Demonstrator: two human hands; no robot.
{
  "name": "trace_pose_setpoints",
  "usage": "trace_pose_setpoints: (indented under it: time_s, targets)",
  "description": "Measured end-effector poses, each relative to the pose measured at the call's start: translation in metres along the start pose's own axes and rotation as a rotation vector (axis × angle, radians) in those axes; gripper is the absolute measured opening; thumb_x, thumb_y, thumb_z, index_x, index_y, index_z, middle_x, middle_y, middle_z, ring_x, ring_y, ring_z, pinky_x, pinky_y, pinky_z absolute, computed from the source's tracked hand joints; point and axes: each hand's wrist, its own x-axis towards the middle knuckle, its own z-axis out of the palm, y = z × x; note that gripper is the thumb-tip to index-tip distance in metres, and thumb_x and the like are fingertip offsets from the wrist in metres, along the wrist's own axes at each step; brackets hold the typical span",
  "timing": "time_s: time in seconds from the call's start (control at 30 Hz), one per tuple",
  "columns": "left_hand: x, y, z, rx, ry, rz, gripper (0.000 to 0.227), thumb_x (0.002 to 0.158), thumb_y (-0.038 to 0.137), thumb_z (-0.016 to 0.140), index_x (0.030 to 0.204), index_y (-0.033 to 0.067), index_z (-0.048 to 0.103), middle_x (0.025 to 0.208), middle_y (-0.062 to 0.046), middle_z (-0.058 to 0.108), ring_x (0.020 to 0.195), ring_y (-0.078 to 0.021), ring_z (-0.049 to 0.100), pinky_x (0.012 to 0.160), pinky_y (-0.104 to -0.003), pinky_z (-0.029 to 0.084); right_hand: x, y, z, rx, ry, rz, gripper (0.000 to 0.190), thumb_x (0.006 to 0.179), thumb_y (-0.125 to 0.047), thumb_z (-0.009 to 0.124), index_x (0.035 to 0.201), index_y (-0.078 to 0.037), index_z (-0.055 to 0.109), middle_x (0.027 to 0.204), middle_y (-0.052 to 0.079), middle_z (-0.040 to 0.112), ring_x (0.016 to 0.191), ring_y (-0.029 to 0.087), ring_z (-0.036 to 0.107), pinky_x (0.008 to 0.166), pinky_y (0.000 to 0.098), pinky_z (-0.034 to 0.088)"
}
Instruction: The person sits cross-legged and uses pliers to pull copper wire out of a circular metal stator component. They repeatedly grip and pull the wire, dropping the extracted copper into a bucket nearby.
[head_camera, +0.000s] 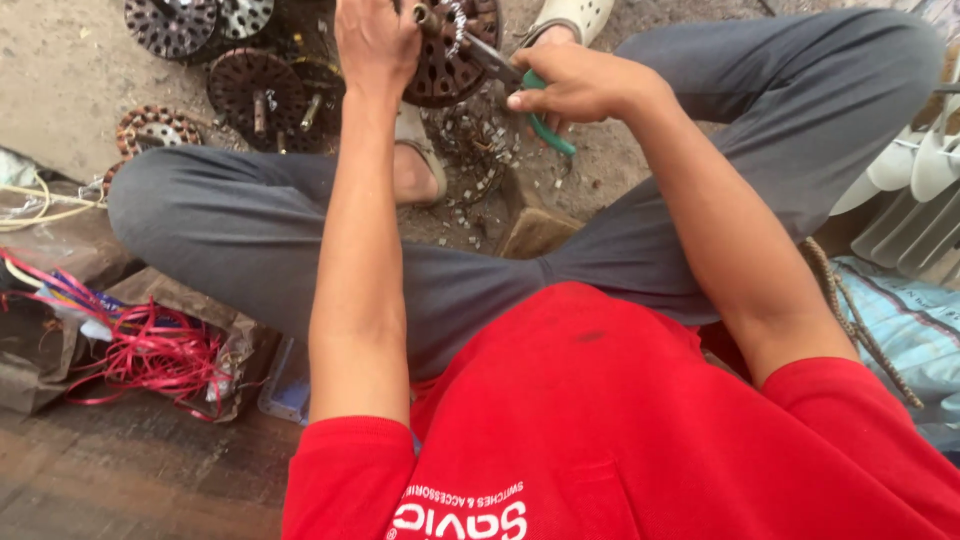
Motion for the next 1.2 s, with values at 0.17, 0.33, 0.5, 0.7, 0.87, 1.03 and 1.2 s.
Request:
trace_pose_setpoints:
  time_s: [0.17,0.33,0.5,0.7,0.87,1.03,1.2]
  targets:
    - [0.013,0.016,-0.008,0.032,-0.046,0.107,0.031,0.11,0.03,0.053,0.115,0.0026,0.067,0.113,-0.02,0.07,0.106,-0.043,0.062,0.093,-0.051,0.049,0.003,0.009,-0.013,0.415,-0.177,0.024,0.04,0.103,-0.023,0.052,0.138,-0.004,0.045,0.087,0.019,0.072,0.082,0.035,0.077,0.069,0.0473,0.067]
    - [0.015,0.027,-0.02,0.082,-0.074,0.099,0.039,0.112,0.035,0.049,0.134,0.0049,0.063,0.132,-0.019,0.067,0.112,-0.0398,0.063,0.099,-0.046,0.049,0.002,0.039,0.012,1.215,-0.62,-0.182,0.056,0.094,-0.024,0.063,0.142,-0.006,0.04,0.101,0.012,0.066,0.085,0.023,0.069,0.067,0.041,0.062]
    - [0.019,0.03,-0.018,0.086,-0.141,0.035,0.043,0.111,0.039,0.047,0.136,0.0077,0.063,0.138,-0.016,0.066,0.116,-0.037,0.063,0.102,-0.043,0.05,0.011,0.07,0.033,1.464,-0.588,-0.163,0.062,0.098,-0.018,0.072,0.152,0.004,0.05,0.094,0.009,0.058,0.071,0.015,0.054,0.058,0.0291,0.043]
    - [0.026,0.028,-0.016,0.069,-0.195,0.023,0.048,0.111,0.041,0.047,0.145,0.0095,0.059,0.14,-0.017,0.064,0.115,-0.0339,0.063,0.1,-0.042,0.051,0.0,0.034,0.06,0.103,0.393,-0.131,0.05,0.083,-0.017,0.072,0.131,-0.01,0.062,0.091,0.011,0.068,0.078,0.03,0.067,0.07,0.0437,0.054]
    - [0.024,0.025,-0.014,0.026,-0.143,-0.009,0.049,0.112,0.042,0.047,0.144,0.0074,0.059,0.137,-0.016,0.067,0.123,-0.0354,0.062,0.106,-0.043,0.049,-0.014,0.009,0.068,-0.188,0.759,-0.093,0.055,0.08,-0.012,0.068,0.135,-0.01,0.058,0.098,0.015,0.072,0.086,0.037,0.07,0.072,0.0503,0.053]
    - [0.023,0.023,-0.013,0.033,-0.15,-0.025,0.047,0.111,0.041,0.048,0.142,0.0073,0.06,0.136,-0.016,0.067,0.123,-0.0354,0.062,0.105,-0.044,0.049,-0.012,0.015,0.054,-0.213,0.732,-0.08,0.049,0.077,-0.013,0.074,0.125,-0.008,0.065,0.096,0.015,0.071,0.087,0.035,0.068,0.074,0.049,0.051]
    - [0.022,0.027,-0.014,0.043,-0.13,-0.03,0.045,0.11,0.039,0.049,0.14,0.0085,0.062,0.135,-0.015,0.068,0.122,-0.0344,0.063,0.104,-0.043,0.05,0.006,0.039,0.025,0.39,0.158,-0.148,0.047,0.08,-0.017,0.076,0.124,-0.004,0.066,0.095,0.009,0.071,0.084,0.021,0.066,0.075,0.0384,0.052]
